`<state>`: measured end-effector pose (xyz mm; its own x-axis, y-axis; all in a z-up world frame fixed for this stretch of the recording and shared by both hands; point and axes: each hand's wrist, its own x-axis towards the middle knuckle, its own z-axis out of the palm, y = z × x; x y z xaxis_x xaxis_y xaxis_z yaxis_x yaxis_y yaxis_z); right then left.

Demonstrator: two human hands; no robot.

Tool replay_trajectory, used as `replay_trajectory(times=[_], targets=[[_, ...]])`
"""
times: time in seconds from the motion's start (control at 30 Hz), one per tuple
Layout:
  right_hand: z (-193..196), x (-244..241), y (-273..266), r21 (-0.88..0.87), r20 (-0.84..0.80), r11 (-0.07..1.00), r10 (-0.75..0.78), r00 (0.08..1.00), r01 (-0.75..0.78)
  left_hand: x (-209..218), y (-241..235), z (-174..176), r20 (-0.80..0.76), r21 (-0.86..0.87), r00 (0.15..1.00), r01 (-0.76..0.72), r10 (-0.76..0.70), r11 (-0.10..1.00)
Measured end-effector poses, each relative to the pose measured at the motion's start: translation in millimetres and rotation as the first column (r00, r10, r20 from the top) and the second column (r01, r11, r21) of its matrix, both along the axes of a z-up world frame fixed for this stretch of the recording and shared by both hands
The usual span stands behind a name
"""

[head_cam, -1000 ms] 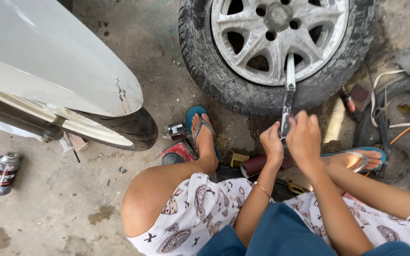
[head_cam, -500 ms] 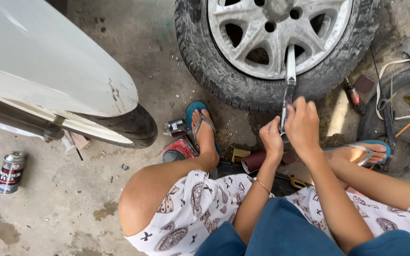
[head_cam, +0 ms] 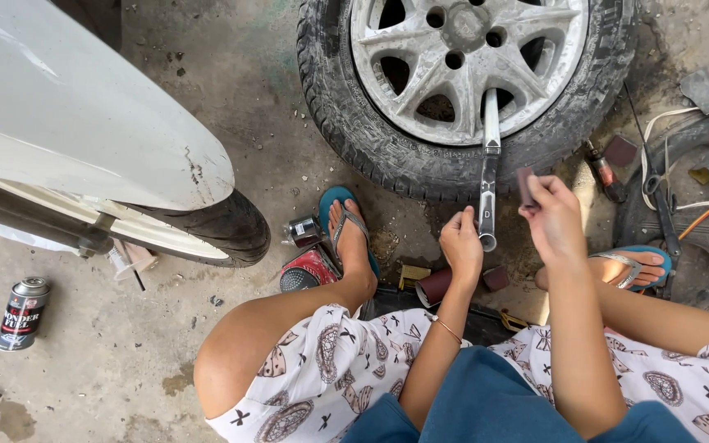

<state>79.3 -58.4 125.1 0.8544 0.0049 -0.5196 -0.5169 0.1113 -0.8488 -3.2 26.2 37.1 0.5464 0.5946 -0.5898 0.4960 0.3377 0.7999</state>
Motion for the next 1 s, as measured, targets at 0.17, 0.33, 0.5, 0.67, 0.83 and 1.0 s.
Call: replay_trajectory(times=[0.17, 0.33, 0.5, 0.67, 0.83, 1.0], targets=[[59, -18, -12, 0.56, -0.166, 0.822, -0.009, 0.986, 0.102, 12, 34, 90, 0.069, 0.124, 0.997, 0.03, -0.038, 0.992], [97, -39, -13, 0.716, -0.052, 0.698, 0.075, 0.996, -0.015, 12, 46, 170, 0.303, -0.049, 0.938, 0.194, -0.17, 0.98], [116, -56, -17, 0.758, 0.097, 0.632, 0.139, 0.986, -0.164, 3, 50, 241, 0.563, -0.026, 0.773, 0.37, -0.292, 0.929], [101, -64, -31, 0.706, 0.184, 0.668, 0.148, 0.972, -0.235, 0, 49, 263, 0.635, 0.14, 0.634, 0.467, -0.441, 0.873], [94, -58, -38, 0.733, 0.159, 0.65, 0.122, 0.98, -0.2, 9, 43, 253, 0.665, 0.261, 0.576, 0.417, -0.475, 0.871], [115, -50, -23, 0.595, 0.175, 0.771, 0.151, 0.973, -0.227, 17, 44, 244, 0.649, 0.317, 0.631, 0.285, -0.426, 0.904]])
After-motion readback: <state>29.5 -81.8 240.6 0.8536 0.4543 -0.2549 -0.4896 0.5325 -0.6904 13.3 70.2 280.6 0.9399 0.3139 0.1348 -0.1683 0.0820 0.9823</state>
